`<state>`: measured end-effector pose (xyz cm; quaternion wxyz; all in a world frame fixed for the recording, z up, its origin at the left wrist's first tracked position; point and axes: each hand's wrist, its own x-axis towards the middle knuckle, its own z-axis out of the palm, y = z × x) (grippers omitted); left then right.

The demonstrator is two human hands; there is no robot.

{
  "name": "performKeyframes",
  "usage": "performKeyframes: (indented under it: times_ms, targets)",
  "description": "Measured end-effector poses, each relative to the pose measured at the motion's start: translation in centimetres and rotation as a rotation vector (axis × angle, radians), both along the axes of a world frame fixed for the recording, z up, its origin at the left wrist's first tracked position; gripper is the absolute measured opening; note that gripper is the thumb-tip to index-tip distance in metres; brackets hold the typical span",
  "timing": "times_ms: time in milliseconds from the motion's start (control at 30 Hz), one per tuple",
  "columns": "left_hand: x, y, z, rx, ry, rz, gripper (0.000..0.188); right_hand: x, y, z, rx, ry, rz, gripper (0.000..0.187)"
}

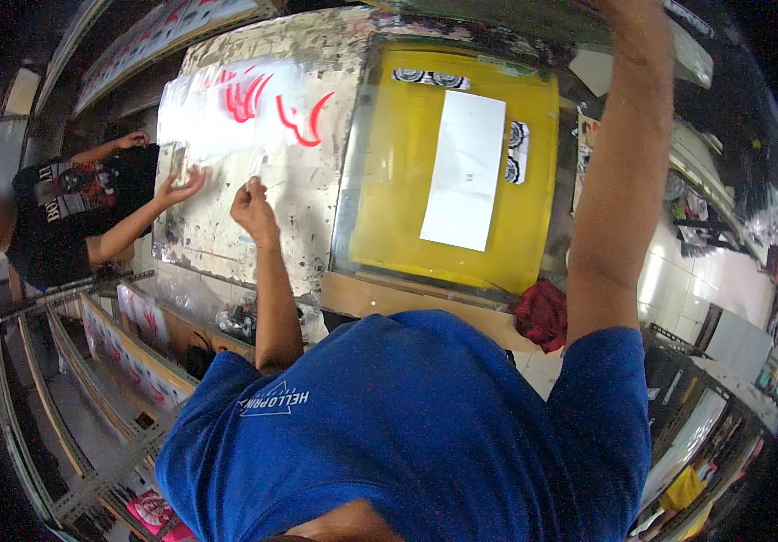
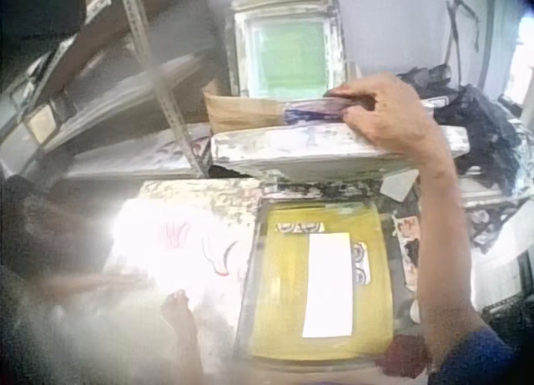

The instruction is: The person repeatedly inks a screen-printing frame with a squeegee and pulls the ink across the mesh to transfer a red flame design onto a substrate. The person handles the squeegee and screen frame throughout, working at a bench in a print shop.

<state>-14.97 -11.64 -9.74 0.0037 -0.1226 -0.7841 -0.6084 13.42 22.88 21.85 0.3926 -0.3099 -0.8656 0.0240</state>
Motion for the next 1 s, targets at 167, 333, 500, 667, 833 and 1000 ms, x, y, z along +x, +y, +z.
performKeyframes:
  times_ms: [167,333,500,667,833,1000]
  targets:
    - [-3.1,-4.0,0.8,-0.417,0.434,0.322,0.036,0.5,-2.1,0.5,0.015,-0.053,-0.035,0.037]
    - [-3.8,0.3,1.7,-0.453,1.094,0.221,0.036,0.3,-1.7,-0.3,0.113,-0.056,-0.089,0.036]
    - [-2.5,9.9,-1.3,-0.585,0.839,0.010,0.025,-0.1,-0.7,0.4,-0.046,-0.032,-0.070,0.038]
    - [-4.2,10.6,-4.5,-0.730,0.497,0.016,0.014,-0.2,-2.0,0.3,0.145,-0.102,-0.101,0.040]
    - [-3.4,10.3,-2.7,-0.334,0.438,-0.223,0.007,0.0,-1.6,0.7,0.066,-0.132,-0.074,0.039]
    - [5.5,11.6,1.4,-0.193,0.264,-0.817,0.023,4.5,10.6,-1.4,-0.278,0.080,0.007,0.038]
